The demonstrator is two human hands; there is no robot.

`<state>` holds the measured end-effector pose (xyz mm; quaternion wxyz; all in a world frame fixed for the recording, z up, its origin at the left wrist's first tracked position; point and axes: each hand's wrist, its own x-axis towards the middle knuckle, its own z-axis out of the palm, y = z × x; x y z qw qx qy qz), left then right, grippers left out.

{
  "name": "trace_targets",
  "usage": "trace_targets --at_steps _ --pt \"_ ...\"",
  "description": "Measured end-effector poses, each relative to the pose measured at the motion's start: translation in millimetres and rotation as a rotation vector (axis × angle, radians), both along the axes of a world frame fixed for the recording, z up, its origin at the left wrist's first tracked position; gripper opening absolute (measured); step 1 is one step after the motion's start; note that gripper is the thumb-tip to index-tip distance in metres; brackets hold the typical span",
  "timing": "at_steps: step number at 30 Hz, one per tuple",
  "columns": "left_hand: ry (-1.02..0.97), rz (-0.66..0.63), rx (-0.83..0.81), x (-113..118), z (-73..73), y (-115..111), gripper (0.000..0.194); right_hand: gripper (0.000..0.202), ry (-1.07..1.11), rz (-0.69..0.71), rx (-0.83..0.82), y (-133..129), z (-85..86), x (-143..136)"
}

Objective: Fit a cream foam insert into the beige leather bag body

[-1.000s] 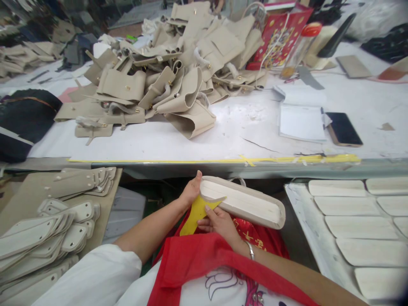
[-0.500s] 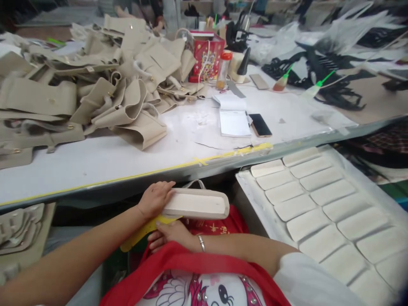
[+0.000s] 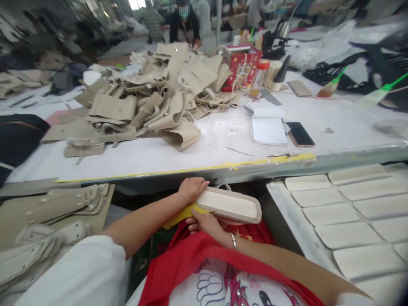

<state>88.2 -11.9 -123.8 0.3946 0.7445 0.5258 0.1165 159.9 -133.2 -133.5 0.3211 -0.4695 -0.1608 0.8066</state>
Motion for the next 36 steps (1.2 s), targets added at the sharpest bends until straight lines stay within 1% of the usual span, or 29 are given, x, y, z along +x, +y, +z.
trace_targets --at_steps 2,3,5,7,8,10,12,13,15,18,20,22,24,25,27,28,29,31,33,35,36 --pt "-0.062 0.058 -0.024 -21 0.3 1 0.049 0.037 -0.087 -0.026 -0.024 -8 16.5 6" --pt "-0.137 0.107 -0.08 -33 -0.7 -1 0.056 0.039 -0.124 -0.047 -0.014 -13 24.6 13" --pt "-0.369 0.231 -0.275 -60 -5.8 -10 0.061 0.04 -0.184 -0.133 0.074 -21 39.3 36" --pt "-0.615 0.303 -0.492 -79 -13.8 -24 0.055 0.039 -0.244 -0.246 0.222 -21 51.5 70" --pt "-0.702 0.317 -0.565 -84 -17.7 -31 0.053 0.036 -0.294 -0.316 0.272 -16 56.9 90" --pt "-0.774 0.336 -0.612 -86 -23.4 -43 0.053 0.027 -0.387 -0.46 0.335 6 66.4 130" --pt "-0.789 0.404 -0.62 -80 -25.1 -47 0.059 0.022 -0.49 -0.528 0.345 41 74.1 162" --pt "-0.778 0.443 -0.618 -76 -24.6 -47 0.061 0.02 -0.535 -0.553 0.351 60 76.8 173" --pt "-0.733 0.477 -0.612 -71 -21.5 -43 0.064 0.019 -0.574 -0.556 0.342 99 78.1 186" --pt "-0.66 0.474 -0.593 -69 -14.8 -36 0.063 0.019 -0.602 -0.54 0.306 145 67.5 187" --pt "-0.627 0.469 -0.58 -69 -10.5 -32 0.058 0.02 -0.62 -0.499 0.26 162 55.6 184" --pt "-0.589 0.46 -0.576 -70 -6.7 -28 0.054 0.021 -0.656 -0.443 0.215 165 45.3 184" --pt "-0.553 0.44 -0.594 -72 -2.3 -22 0.051 0.022 -0.712 -0.4 0.207 155 39.8 189" --pt "-0.53 0.404 -0.607 -74 0.5 -18 0.051 0.022 -0.738 -0.391 0.214 144 38.8 193" --pt "-0.462 0.289 -0.643 -78 6.7 -10 0.052 0.022 -0.792 -0.335 0.258 116 38.9 204" --pt "-0.419 0.209 -0.665 -79 9.8 -6 0.053 0.022 -0.819 -0.296 0.277 98 39.2 210" --pt "-0.365 0.158 -0.701 -80 12.3 -2 0.054 0.021 -0.846 -0.256 0.287 79 39.0 215" --pt "-0.268 0.124 -0.773 -80 15.0 6 0.058 0.017 -0.892 -0.204 0.282 40 36.6 222" --pt "-0.229 0.102 -0.788 -77 15.3 11 0.061 0.018 -0.899 -0.17 0.286 5 32.2 223" --pt "-0.205 0.088 -0.762 -73 15.1 12 0.061 0.023 -0.839 -0.102 0.317 -21 27.8 218" --pt "-0.199 0.083 -0.754 -72 15.1 10 0.06 0.028 -0.785 -0.078 0.332 -30 26.2 214"
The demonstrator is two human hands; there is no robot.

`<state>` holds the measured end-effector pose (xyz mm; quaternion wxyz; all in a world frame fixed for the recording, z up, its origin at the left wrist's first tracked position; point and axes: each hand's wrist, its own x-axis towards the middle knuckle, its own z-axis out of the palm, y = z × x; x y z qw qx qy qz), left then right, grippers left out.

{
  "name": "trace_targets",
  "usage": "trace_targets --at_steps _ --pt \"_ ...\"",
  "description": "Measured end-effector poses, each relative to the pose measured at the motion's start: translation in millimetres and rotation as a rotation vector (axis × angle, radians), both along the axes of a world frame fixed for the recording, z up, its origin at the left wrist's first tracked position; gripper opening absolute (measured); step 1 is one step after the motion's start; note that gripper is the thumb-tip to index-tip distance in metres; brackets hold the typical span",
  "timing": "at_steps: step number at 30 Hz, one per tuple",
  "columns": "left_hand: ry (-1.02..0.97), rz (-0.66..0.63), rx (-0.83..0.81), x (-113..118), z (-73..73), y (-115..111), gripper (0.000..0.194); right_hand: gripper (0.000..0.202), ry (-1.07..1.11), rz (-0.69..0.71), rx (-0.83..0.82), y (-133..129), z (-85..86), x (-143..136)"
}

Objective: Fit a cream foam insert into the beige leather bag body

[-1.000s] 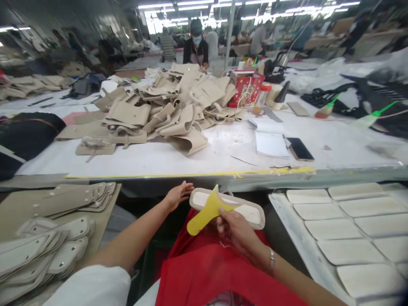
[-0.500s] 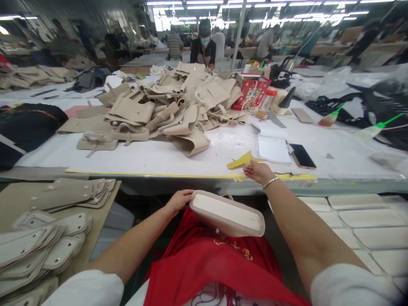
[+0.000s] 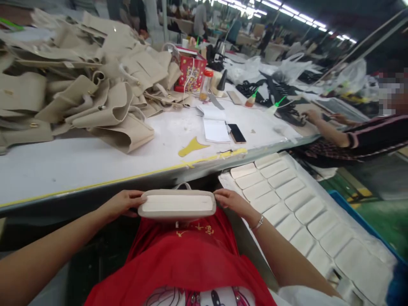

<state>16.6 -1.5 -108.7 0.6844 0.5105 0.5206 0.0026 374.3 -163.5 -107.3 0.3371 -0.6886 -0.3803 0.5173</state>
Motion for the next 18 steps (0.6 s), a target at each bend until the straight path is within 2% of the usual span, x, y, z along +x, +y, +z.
trace_targets --at_steps 3,7,11,14,16,18 --pt "-0.007 0.03 -0.021 2 -1.0 -5 0.057 0.042 0.233 0.004 -0.018 -11 -3.2 -11" --pt "-0.016 0.119 -0.026 3 -4.5 -9 0.056 0.053 0.453 -0.031 -0.088 -3 -6.6 -15" --pt "-0.057 0.138 -0.048 6 -1.0 -16 0.055 0.053 0.386 -0.015 -0.117 -4 -0.6 -13" --pt "-0.105 0.151 -0.038 13 -1.4 -24 0.054 0.048 0.242 0.033 -0.084 -7 7.3 -14" --pt "-0.119 0.238 -0.027 23 -3.4 -17 0.059 0.046 0.128 0.041 -0.018 10 11.7 -10" --pt "-0.118 0.456 -0.034 33 4.0 5 0.064 0.049 0.014 0.107 0.036 48 23.9 -5"
